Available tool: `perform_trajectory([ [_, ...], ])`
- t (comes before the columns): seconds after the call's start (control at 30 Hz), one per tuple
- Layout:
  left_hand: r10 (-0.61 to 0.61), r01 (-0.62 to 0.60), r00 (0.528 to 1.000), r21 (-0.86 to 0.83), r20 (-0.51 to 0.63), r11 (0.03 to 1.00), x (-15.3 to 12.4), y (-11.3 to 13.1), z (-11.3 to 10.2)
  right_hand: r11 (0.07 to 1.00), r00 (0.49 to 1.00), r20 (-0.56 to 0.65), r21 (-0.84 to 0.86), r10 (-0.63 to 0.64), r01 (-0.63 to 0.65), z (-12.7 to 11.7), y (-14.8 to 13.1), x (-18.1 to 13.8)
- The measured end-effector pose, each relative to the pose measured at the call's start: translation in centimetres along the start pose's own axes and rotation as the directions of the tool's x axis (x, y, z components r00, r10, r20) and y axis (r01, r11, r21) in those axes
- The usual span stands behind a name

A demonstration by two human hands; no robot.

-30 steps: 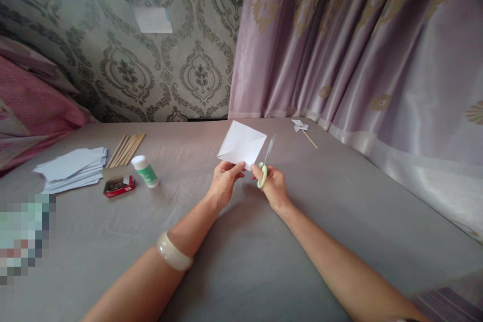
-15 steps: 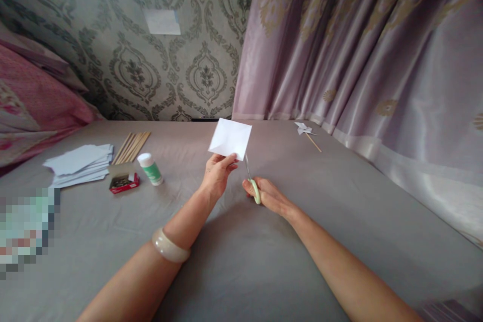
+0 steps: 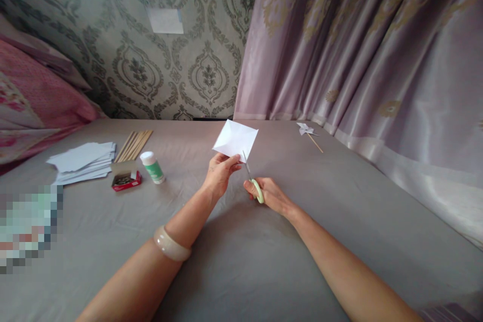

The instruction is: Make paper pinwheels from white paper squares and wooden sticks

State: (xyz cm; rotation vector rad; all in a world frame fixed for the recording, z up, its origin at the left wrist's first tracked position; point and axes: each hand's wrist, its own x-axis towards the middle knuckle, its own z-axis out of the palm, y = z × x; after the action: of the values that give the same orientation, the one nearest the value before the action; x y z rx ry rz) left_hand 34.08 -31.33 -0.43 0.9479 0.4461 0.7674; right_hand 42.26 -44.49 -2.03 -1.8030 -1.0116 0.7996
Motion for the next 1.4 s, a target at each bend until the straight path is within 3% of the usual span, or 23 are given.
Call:
perform_trajectory([
  [0.67,0.006,-0.006,1.000,0.017,-0.001,1.000,-0.05,-0.20,-0.07,0.999,0.998,-0.056,0.025,0.031,-0.030,0.15,-0.12,0.00],
  [0.97,0.063,-0.072,0.997,0.192,0.052,0.979,0.26,-0.28,-0.56,0.999,0.992,-0.122,0.039,0.034,-0.029,0.07,-0.02,0.14],
  [1.4,0.036,-0.049,0.996,0.172,0.079,0.984,0.22,-0.16,-0.63,0.999,0.987,-0.158,0.022,0.033,-0.030,0.19,-0.12,0.08],
])
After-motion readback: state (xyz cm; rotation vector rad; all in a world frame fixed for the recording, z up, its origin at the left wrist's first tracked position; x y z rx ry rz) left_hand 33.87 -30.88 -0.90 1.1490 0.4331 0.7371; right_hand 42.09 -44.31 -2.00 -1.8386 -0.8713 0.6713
